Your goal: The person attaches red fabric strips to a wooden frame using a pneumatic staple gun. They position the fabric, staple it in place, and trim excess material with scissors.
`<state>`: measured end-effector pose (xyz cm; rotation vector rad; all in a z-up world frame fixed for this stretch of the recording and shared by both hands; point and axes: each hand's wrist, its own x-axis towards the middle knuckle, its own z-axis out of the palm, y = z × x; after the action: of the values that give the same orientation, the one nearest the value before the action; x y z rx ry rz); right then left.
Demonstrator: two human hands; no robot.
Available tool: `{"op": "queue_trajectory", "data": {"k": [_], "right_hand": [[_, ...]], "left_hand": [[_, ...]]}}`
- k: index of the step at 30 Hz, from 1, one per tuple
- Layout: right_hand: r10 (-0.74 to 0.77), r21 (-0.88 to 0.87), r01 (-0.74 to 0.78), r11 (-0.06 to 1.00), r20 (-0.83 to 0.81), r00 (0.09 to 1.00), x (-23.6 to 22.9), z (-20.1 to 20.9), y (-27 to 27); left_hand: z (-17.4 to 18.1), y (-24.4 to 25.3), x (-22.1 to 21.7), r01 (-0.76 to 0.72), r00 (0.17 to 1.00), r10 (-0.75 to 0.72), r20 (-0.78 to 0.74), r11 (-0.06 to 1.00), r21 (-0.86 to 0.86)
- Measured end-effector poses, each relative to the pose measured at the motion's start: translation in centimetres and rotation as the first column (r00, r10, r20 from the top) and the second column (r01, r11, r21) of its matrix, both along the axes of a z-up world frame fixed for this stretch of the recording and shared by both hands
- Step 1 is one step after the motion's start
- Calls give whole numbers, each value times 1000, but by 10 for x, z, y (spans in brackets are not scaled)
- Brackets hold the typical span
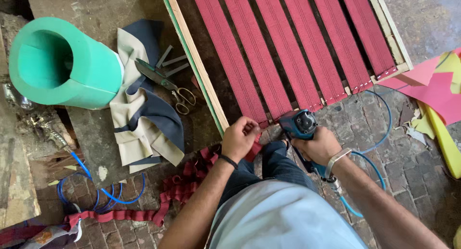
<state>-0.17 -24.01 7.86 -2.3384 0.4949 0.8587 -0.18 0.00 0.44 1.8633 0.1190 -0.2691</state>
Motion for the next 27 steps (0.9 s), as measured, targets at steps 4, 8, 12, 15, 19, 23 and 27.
{"op": "queue_trajectory", "data": {"k": [4,8,12,15,19,23,27], "right_hand": [[60,-59,-56,997,67,996,-1,-7,0],[-184,249,161,955,71,980,-18,-14,-22],[-366,269,323,908,130,921,-30,-18,-66],[-382,228,344,911,150,912,-37,-22,-98],[-429,291,387,875,96,898,-30,-26,-128],[-335,254,307,917,73,939,-16,-26,-126],[-261,227,235,945,94,961,-7,-17,-124]], "left_hand": [[18,-2,-3,36,998,-37,48,999,23],[33,-15,0,177,976,-203,83,951,253],[38,-61,19,342,917,-400,-6,776,530],[31,-103,42,364,889,-457,-18,683,633],[14,-143,66,373,847,-531,28,630,681],[1,-138,75,360,882,-464,83,777,517],[-2,-139,79,293,953,-298,-49,872,393]]}}
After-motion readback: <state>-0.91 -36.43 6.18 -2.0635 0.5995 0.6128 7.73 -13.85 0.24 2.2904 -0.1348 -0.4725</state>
